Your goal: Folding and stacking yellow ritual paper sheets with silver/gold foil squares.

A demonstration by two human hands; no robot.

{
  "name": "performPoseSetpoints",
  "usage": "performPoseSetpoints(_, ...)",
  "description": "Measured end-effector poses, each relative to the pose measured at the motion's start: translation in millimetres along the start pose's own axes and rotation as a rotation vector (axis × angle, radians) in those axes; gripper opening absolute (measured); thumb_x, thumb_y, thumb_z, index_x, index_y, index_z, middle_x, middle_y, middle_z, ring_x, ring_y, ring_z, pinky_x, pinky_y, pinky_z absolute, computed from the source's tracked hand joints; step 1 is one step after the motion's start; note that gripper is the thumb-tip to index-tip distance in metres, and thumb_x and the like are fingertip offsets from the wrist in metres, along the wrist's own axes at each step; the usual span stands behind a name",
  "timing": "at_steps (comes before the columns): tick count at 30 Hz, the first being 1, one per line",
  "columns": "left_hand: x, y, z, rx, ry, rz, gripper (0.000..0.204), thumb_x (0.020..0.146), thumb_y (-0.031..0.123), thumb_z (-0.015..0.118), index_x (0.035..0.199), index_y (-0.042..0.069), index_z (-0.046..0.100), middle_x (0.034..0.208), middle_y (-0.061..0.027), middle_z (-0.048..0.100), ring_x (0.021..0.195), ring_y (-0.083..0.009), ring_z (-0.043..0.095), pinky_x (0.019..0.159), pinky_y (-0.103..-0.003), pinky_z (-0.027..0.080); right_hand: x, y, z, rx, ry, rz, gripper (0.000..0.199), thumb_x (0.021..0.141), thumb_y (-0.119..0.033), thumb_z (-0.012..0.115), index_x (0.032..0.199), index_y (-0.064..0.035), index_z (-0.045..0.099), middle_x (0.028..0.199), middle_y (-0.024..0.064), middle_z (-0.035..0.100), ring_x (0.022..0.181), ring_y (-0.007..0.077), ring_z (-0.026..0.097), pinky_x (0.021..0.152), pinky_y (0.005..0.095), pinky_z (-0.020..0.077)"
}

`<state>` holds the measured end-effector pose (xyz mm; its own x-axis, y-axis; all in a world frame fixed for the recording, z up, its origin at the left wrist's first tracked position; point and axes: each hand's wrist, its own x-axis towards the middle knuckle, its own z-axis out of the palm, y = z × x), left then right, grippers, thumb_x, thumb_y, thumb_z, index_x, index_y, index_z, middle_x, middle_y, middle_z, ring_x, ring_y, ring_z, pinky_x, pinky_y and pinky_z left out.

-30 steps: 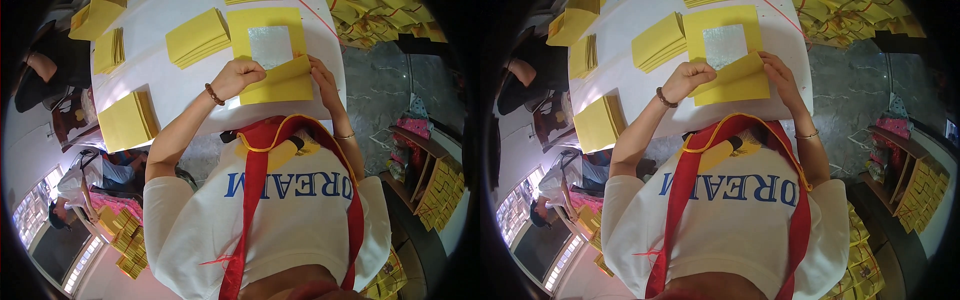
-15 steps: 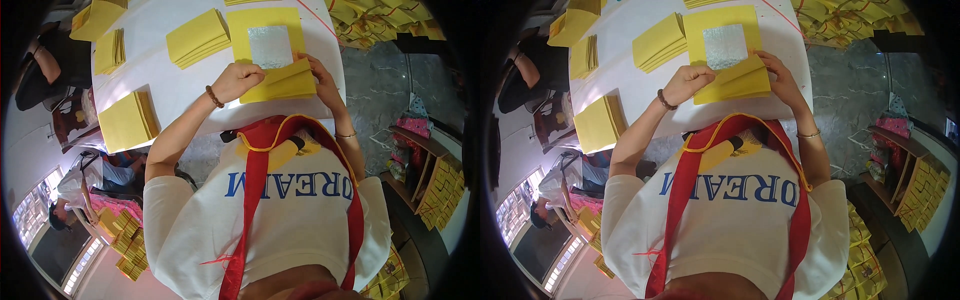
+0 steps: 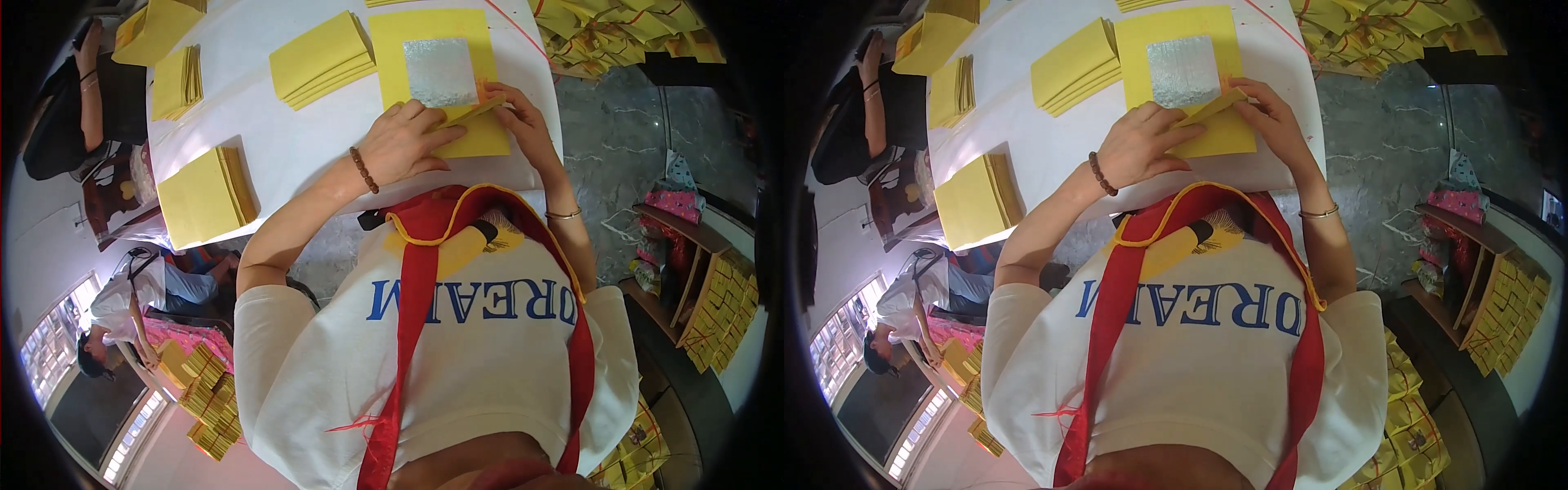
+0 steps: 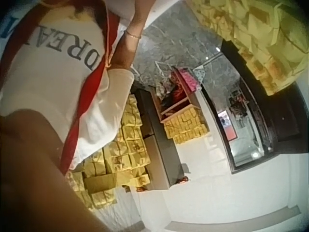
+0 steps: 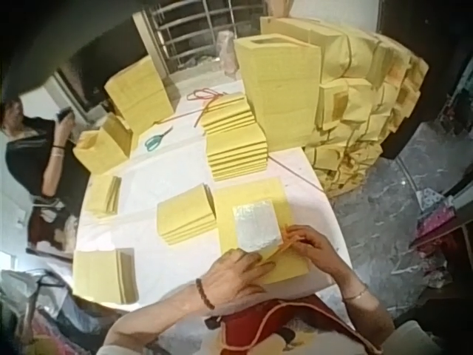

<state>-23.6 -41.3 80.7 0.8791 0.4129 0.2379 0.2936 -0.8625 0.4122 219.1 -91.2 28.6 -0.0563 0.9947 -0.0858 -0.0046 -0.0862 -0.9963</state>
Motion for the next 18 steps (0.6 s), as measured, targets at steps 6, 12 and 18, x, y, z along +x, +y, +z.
performPoseSetpoints(6, 1.7, -9.9, -1.5, -0.074, -0.025, 0.014, 0.036, 0.073, 0.027, 0.066, 0.106, 0.015, 0.060, 0.106, -0.0085, 0.054, 0.090, -0.0246, 0.052, 0.076, -0.033, 0.046, -0.4, 0.7, -1.1, 0.032, -0.008, 0.008, 0.029, 0.088, -0.014, 0.053, 0.116, -0.0057, 0.052, 0.124, 0.0029, 0.048, 0.102, 0.0118, 0.051, 0.087, 0.0268, 0.0415)
performPoseSetpoints(12, 1.3, -12.7, 3.9, -0.171, 0.123, -0.090, 0.027, 0.079, 0.012, 0.058, 0.106, 0.007, 0.056, 0.111, -0.0110, 0.054, 0.080, -0.0291, 0.058, 0.067, -0.035, 0.049, -4.6, -1.5, -2.7, 0.019, -0.028, -0.076, 0.025, 0.085, -0.006, 0.053, 0.110, -0.0049, 0.053, 0.123, 0.0051, 0.049, 0.110, 0.0172, 0.048, 0.094, 0.0307, 0.0381)
performPoseSetpoints(18, -5.1, -6.5, -18.7, -0.213, 0.068, -0.168, 0.040, 0.077, 0.013, 0.060, 0.116, 0.005, 0.050, 0.116, -0.0126, 0.053, 0.095, -0.0307, 0.054, 0.080, -0.037, 0.044, 0.6, 12.3, 0.6, -0.126, 0.053, -0.168, 0.030, 0.073, 0.009, 0.049, 0.100, -0.0023, 0.055, 0.122, 0.0076, 0.050, 0.114, 0.0180, 0.046, 0.096, 0.0310, 0.0362)
